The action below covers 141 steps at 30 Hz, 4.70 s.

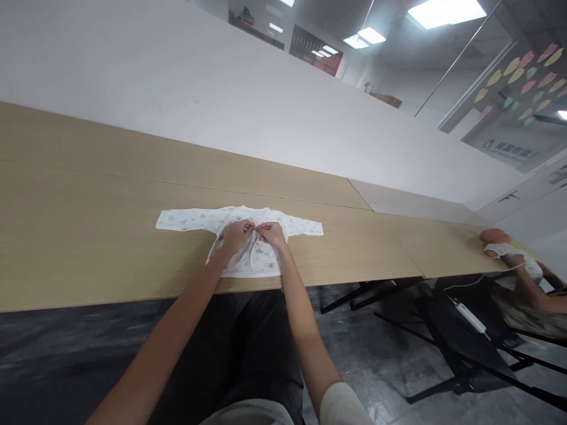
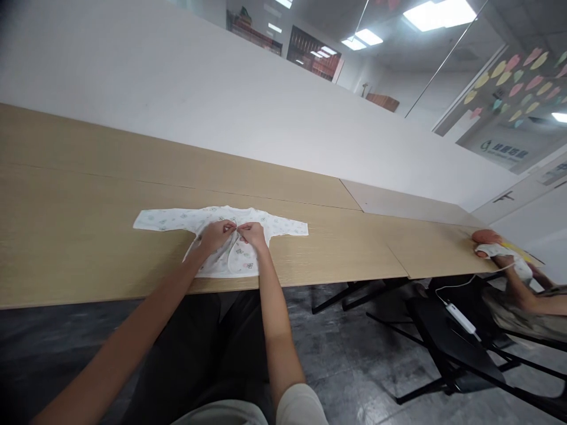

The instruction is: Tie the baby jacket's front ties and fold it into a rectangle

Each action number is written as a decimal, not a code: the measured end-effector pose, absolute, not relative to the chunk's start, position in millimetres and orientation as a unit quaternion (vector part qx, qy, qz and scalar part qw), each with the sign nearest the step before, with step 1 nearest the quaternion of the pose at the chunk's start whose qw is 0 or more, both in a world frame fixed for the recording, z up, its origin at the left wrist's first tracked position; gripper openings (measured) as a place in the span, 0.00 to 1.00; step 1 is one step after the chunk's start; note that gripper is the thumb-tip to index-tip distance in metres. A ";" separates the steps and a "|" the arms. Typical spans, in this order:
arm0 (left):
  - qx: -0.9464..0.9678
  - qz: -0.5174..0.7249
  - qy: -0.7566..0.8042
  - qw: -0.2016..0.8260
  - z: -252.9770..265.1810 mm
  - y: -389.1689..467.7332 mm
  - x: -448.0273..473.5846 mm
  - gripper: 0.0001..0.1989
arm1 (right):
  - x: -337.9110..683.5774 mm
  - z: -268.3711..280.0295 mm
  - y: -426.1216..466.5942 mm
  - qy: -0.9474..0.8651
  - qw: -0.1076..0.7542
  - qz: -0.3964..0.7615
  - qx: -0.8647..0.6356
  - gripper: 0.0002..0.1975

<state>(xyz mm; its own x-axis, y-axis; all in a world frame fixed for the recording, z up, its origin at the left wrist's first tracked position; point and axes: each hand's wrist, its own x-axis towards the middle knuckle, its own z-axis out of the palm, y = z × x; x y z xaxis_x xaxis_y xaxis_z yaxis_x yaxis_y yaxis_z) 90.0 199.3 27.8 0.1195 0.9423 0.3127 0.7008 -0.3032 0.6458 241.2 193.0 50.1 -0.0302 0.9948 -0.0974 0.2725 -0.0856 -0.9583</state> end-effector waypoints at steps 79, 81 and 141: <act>0.761 0.283 0.574 0.108 30.5 199.2 84.6 0.20 | 236.4 45.1 189.6 -0.664 0.389 0.282 -0.573 0.07; 0.760 0.273 0.584 0.086 35.4 194.5 82.1 0.18 | 235.4 46.3 182.0 -0.687 0.370 0.259 -0.569 0.08; 0.689 0.455 0.472 0.308 23.2 148.1 89.3 0.11 | 248.2 26.3 152.4 -0.628 0.454 0.401 -0.489 0.09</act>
